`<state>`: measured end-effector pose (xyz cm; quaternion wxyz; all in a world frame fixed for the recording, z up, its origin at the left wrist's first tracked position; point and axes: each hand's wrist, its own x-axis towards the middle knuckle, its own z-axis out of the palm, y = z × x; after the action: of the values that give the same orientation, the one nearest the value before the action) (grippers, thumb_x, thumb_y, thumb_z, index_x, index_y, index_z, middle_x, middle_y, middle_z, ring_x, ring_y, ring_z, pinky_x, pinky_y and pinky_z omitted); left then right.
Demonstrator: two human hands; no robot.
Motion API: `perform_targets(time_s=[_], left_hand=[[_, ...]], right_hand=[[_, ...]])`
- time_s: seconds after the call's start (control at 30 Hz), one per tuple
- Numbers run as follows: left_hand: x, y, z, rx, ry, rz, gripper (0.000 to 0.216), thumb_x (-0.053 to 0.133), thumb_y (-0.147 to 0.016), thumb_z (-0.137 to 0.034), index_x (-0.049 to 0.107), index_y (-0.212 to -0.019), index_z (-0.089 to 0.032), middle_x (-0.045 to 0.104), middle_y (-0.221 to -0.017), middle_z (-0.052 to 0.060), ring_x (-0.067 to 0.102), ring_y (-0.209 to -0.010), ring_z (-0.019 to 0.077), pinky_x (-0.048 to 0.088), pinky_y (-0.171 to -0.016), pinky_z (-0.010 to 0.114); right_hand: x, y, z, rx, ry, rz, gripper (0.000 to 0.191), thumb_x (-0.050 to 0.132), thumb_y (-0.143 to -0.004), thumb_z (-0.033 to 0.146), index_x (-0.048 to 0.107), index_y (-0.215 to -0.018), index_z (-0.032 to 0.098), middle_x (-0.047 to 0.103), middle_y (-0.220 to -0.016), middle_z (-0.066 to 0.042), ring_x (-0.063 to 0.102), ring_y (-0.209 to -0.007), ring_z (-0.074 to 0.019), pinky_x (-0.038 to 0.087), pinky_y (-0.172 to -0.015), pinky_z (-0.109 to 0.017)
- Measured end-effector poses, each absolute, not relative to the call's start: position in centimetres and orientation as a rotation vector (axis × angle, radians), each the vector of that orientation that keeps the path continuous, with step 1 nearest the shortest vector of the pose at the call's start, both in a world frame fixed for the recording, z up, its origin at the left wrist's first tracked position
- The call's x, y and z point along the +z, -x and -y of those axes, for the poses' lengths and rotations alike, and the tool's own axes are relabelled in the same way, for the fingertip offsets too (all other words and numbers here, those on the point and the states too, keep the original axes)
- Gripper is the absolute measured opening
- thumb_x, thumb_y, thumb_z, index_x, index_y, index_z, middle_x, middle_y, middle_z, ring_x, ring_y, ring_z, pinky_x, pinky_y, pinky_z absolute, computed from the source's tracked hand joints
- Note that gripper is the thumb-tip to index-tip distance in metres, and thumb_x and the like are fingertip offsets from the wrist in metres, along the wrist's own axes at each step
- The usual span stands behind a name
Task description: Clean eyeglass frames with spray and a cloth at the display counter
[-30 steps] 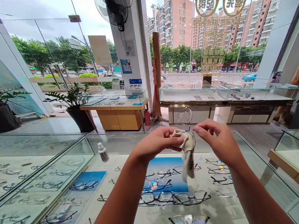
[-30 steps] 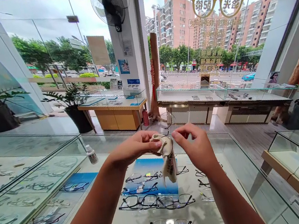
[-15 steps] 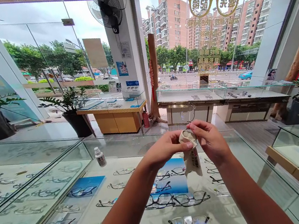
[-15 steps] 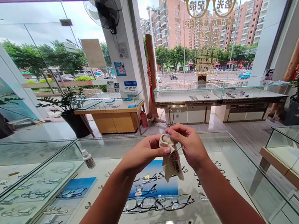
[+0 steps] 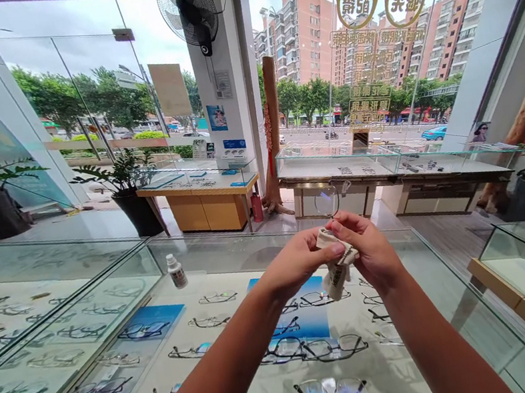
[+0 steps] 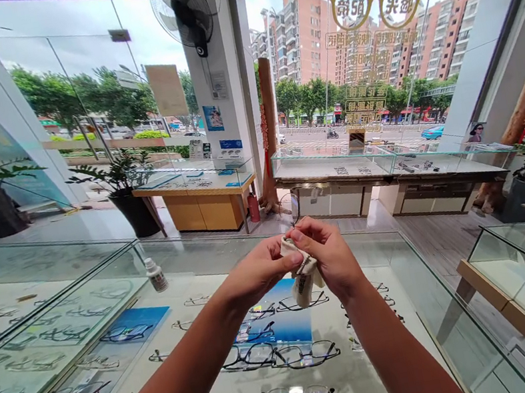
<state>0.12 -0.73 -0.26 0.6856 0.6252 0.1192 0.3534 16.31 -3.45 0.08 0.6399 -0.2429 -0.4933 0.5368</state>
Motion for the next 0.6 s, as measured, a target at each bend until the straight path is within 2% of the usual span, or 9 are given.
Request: perform_targets(time_s=[0.17,0.33,0.47,0.6], left_hand=[[-0.5,-1.2,1.4,0.948,-1.384,-0.289,0.046,0.089,-0.082,-0.055,0.073,-0.095,-0.014,0.066,-0.084,0.003,0.056,-0.077,0.0134,0.042,-0.074,0.025],[-0.2,-1.1,1.7,1.035,-1.439,-0.377,0.052,0.079,-0.087,-0.064,0.071,-0.094,-0.014,0.058,-0.078,0.000,0.047,-0.070,0.0118,0.039,-0.069,0.026],[0.0,-0.5,1.4,0.985,-1.563,-0.357,0.050,0.072,-0.094,-0.064,0.066,-0.087,-0.014,0.056,-0.080,0.001,0.048,-0.074,0.0136,0.040,-0.073,0.028],[-0.1,-0.1,0.9,0.908,-1.672,-0.300,0.043,0.073,-0.095,-0.057,0.066,-0.093,-0.015,0.058,-0.086,0.002,0.049,-0.080,0.0146,0.040,-0.077,0.028]], right_hand=[[0.3,-16.5,3.5,1.165,0.556,1.204,0.025,0.093,-0.080,0.046,0.079,-0.080,0.025,0.059,-0.087,0.001,0.054,-0.077,-0.0135,0.045,-0.068,-0.026],[0.3,-17.1,3.3,0.941,0.561,1.316,0.020,0.085,-0.086,0.042,0.080,-0.076,0.025,0.056,-0.088,-0.001,0.054,-0.084,-0.0165,0.047,-0.076,-0.030],[0.2,-17.2,3.1,0.841,0.634,1.292,0.020,0.080,-0.089,0.042,0.083,-0.079,0.025,0.057,-0.088,-0.001,0.055,-0.083,-0.0170,0.046,-0.075,-0.031],[0.2,-17.1,3.1,0.948,0.663,1.181,0.023,0.083,-0.085,0.043,0.078,-0.074,0.023,0.060,-0.083,0.000,0.051,-0.074,-0.0149,0.043,-0.069,-0.030]])
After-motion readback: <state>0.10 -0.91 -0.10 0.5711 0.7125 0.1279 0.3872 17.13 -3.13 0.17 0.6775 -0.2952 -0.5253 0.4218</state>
